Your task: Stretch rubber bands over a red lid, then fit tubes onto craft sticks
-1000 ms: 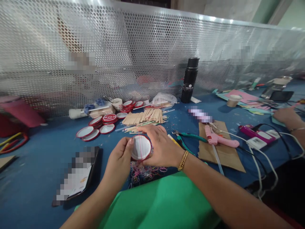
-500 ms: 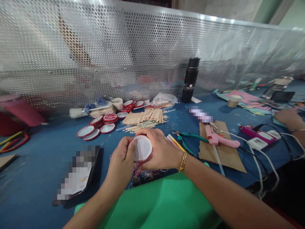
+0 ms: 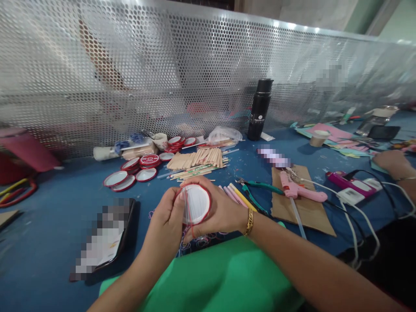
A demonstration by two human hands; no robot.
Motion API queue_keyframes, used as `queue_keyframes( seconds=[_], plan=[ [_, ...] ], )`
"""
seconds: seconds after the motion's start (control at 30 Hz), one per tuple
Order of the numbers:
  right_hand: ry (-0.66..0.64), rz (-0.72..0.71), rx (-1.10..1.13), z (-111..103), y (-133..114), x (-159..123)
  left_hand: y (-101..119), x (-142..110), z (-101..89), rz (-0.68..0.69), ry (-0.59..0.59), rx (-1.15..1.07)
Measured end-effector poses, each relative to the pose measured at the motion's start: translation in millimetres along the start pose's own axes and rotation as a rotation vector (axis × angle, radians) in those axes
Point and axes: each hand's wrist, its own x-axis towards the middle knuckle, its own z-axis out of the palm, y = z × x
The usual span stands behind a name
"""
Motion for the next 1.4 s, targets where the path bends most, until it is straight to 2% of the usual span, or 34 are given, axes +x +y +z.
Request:
queue_keyframes(
  seconds=[0.3,0.43,0.5,0.67,0.77,0.87,1.07,1.17,1.3,1.4],
  plan=[
    [0.045,-0.061,-0.036,3,4,-1,-2,-3,-0.1,-0.041,0.013,-0.018],
    [0.088,-0.043,0.000,6,6,1,-5,-1,-0.4,-0.064,0.036,-0.040],
    [0.097,0.020,0.095,9,8,3,-7,0,-0.6,-0.072,0.046,-0.083],
    [0.154,0.270,0.543,15,17,9,-13,3,-2.3,-0.203,0.068,-0.266],
    [0.236,0.373,0.648,12,17,9,-18,8,-5.7,-0.144,0.098,-0.236],
    [0.277,0.320,0.467,5,11,6,-23,14,-8.8,-0.002,0.089,-0.099],
    [0.261,-0.010,-0.080,1,-1,1,-27,18,-7.5,0.140,0.009,0.081],
    [0.309,-0.085,-0.151,2,0,2,-28,19,-8.5,0.228,-0.050,0.081],
    [0.436,-0.085,-0.181,-3,3,4,-30,19,-15.8,0.304,-0.187,0.063],
    [0.485,-0.102,-0.224,-7,2,5,-30,18,-21.3,0.347,-0.238,0.143]
  ],
)
